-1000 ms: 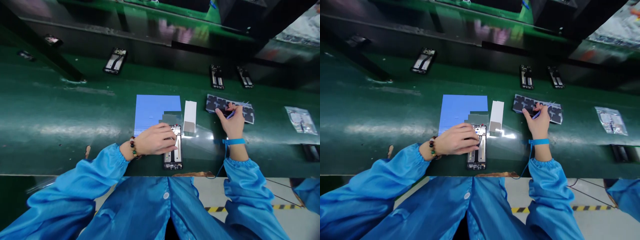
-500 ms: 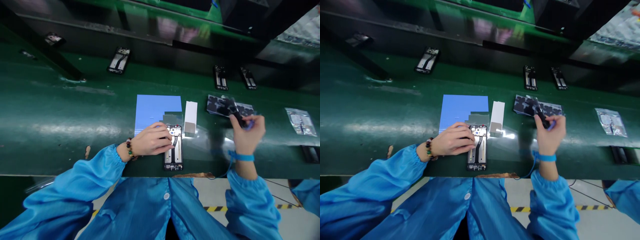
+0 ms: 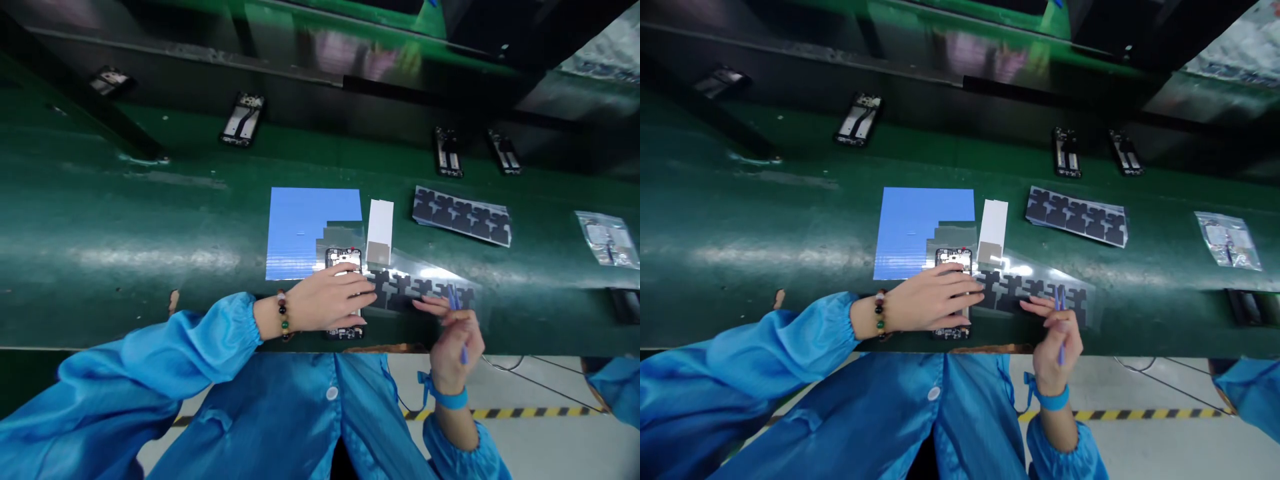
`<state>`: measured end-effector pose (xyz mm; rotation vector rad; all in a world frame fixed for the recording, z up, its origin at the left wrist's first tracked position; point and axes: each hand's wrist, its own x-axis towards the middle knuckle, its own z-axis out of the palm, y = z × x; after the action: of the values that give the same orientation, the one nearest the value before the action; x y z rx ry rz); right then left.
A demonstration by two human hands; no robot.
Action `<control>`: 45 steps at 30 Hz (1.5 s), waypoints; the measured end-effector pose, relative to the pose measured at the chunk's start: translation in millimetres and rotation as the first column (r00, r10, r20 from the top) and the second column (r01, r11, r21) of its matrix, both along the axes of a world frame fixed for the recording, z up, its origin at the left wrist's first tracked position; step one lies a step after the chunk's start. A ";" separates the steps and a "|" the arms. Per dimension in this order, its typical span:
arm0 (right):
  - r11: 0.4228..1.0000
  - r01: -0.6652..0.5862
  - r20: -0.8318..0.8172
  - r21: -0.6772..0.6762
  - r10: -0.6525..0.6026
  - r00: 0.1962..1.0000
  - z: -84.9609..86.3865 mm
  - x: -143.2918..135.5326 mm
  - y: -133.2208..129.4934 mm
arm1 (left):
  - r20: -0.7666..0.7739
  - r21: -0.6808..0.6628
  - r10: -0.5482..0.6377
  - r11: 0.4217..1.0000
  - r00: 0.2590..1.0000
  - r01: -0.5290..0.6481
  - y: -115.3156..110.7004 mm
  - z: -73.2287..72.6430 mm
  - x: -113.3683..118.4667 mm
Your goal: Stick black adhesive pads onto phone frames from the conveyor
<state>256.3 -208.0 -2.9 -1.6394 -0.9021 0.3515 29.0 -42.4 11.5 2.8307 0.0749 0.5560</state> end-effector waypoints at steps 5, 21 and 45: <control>0.981 0.092 -0.207 0.171 -0.055 0.977 6.7 12.5 21.0 | -0.047 0.022 0.009 1.000 0.999 -0.008 -0.3 -6.0 5.8; 0.982 0.044 -0.125 -0.185 -0.068 0.990 9.1 4.0 23.2 | -0.028 0.069 0.010 0.998 1.000 -0.008 -3.0 -11.1 4.9; 0.998 0.050 -0.457 0.038 -0.027 0.889 12.4 1.5 45.9 | 0.053 0.000 0.070 0.998 0.996 -0.070 14.4 -9.2 -2.3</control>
<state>257.7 -162.0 9.4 -1.4394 -0.5139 0.6525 26.7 -28.0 2.3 2.8221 0.1644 0.6462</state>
